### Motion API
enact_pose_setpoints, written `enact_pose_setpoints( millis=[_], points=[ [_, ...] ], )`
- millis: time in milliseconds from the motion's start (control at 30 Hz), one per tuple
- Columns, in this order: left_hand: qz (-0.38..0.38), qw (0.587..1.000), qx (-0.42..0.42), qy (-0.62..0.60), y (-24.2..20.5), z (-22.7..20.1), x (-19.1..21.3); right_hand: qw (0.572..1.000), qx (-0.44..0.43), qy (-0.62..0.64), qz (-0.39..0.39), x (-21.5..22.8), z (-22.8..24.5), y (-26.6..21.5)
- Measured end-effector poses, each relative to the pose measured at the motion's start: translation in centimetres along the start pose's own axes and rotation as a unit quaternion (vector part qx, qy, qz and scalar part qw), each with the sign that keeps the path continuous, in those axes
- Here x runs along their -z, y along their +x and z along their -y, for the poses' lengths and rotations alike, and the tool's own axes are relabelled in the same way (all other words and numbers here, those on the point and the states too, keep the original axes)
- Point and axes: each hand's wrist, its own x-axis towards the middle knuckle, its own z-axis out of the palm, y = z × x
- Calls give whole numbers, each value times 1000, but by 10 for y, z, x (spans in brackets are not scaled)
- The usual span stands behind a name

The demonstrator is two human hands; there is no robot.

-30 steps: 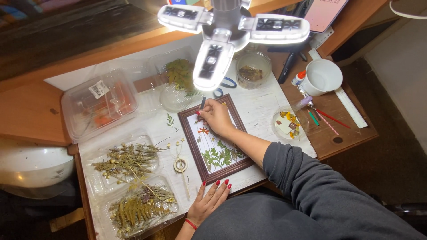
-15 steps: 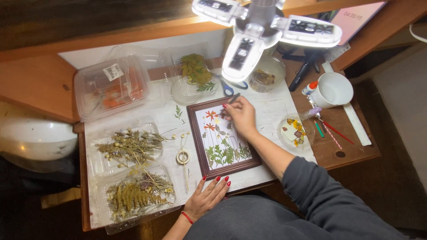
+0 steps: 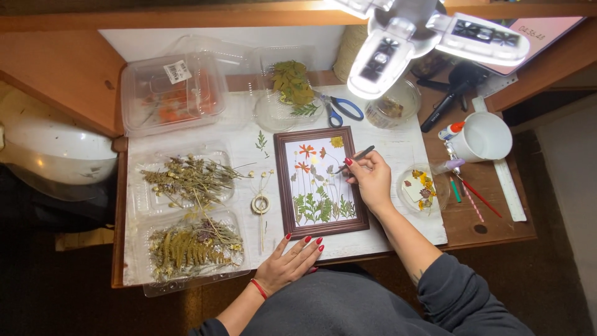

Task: Arranging dried flowers in a picture frame.

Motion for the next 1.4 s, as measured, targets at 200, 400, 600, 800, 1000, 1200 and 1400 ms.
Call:
enact_pose_setpoints(
  millis=[200, 400, 600, 800, 1000, 1200, 1400],
  points=[
    [-10, 1000, 9, -2, 7, 3, 14, 998, -41, 8, 43, -15, 10, -20],
    [27, 999, 26, -29, 11, 5, 34, 995, -27, -5, 98, -10, 5, -40],
    [-7, 995, 69, -76, -21, -3, 52, 982, -46, -59, 174, -59, 34, -81],
    [10, 993, 106, -45, -72, -5, 81, 975, -42, -19, 219, -110, 23, -94],
    [-58, 985, 127, 103, -112, -12, 76, 979, -61, 54, 188, -147, 17, -120],
    [-104, 985, 139, -15, -111, 20, 118, 978, 20, 54, 202, -142, 2, -152],
    [-139, 955, 247, 84, -129, 57, 110, 974, 53, -29, 218, -104, 5, -133]
  ],
)
